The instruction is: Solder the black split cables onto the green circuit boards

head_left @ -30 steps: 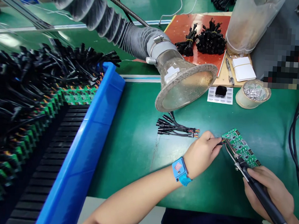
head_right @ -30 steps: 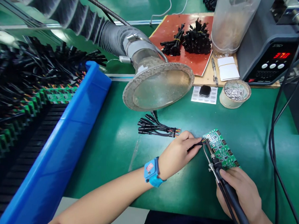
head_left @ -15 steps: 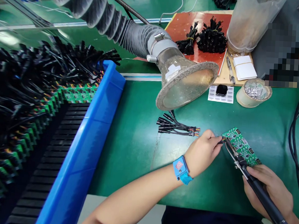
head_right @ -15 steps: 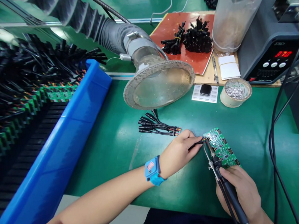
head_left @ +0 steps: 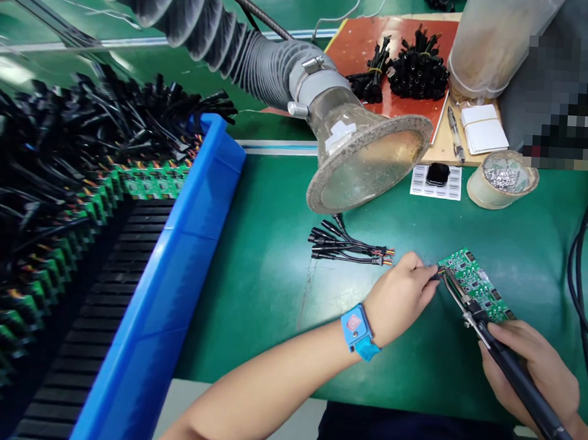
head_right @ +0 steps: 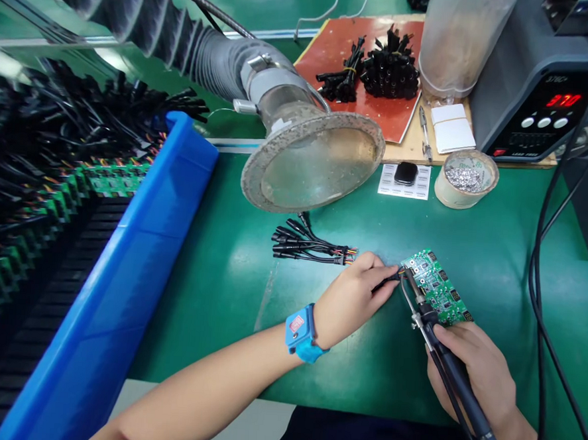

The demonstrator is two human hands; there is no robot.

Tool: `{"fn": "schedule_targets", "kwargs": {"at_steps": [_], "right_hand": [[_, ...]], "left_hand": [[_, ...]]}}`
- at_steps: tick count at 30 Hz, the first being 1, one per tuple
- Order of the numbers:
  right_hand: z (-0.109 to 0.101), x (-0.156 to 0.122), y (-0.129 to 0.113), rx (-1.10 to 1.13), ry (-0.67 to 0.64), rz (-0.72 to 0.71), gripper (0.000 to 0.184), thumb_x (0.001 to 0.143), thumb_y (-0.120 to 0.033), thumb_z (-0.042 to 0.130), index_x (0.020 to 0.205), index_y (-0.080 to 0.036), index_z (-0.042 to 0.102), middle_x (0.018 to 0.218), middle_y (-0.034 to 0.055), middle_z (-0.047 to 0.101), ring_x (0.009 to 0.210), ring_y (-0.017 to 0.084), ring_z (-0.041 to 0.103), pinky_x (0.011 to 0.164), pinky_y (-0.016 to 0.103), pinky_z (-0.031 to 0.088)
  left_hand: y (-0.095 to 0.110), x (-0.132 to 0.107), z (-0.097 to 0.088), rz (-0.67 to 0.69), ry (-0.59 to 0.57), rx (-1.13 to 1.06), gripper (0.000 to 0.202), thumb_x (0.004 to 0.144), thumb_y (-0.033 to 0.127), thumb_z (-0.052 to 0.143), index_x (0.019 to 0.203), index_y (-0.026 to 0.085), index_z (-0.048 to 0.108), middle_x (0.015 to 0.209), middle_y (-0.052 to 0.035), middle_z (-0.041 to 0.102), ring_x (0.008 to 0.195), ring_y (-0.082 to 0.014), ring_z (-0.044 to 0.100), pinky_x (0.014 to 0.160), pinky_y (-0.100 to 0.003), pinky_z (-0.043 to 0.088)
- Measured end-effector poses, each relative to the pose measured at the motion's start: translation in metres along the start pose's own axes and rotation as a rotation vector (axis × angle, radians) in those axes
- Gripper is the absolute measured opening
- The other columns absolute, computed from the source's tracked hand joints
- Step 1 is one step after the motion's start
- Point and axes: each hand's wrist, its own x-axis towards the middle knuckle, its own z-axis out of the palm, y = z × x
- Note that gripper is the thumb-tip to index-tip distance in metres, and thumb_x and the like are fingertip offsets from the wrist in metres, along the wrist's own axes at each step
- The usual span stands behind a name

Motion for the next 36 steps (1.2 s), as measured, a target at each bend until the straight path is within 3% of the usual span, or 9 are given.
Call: {"fn": "schedule_targets", "kwargs": {"at_steps": [16,30,36], "right_hand": [[0.0031,-0.0047,0.0029,-0.019,-0.010,-0.008,0.046,0.078,-0.009,0.059,0.121,-0.020,0.046,0.084,0.0033,0.062,0.075,0.019,0.062,0.066,0.034,0.054],[0.0015,-0.0016,0.0015,-0.018,-0.027,0.002,0.032,0.079,-0.013,0.057,0.110,-0.018,0.053,0.078,0.0033,0.063,0.069,0.018,0.062,0.063,0.033,0.054],[0.0013,-0.0056,0.0028,-0.010,-0.037,0.018,0.041,0.078,-0.011,0.059,0.117,-0.020,0.049,0.083,0.0029,0.064,0.074,0.019,0.063,0.067,0.034,0.054]], "left_hand": [[0.0040,-0.0020,0.0002,-0.012,-0.013,0.052,0.023,0.090,0.020,0.045,0.109,0.014,0.057,0.090,-0.0054,0.051,0.073,-0.0143,0.055,0.068,-0.030,0.053],[0.0079,-0.0033,0.0015,0.006,-0.022,0.211,0.028,0.093,0.021,0.039,0.114,0.011,0.053,0.094,-0.0071,0.050,0.069,-0.0136,0.053,0.066,-0.030,0.053],[0.0087,-0.0036,0.0015,0.016,-0.015,0.250,0.028,0.093,0.021,0.039,0.114,0.010,0.053,0.092,-0.0069,0.050,0.069,-0.0135,0.053,0.064,-0.029,0.053]]}}
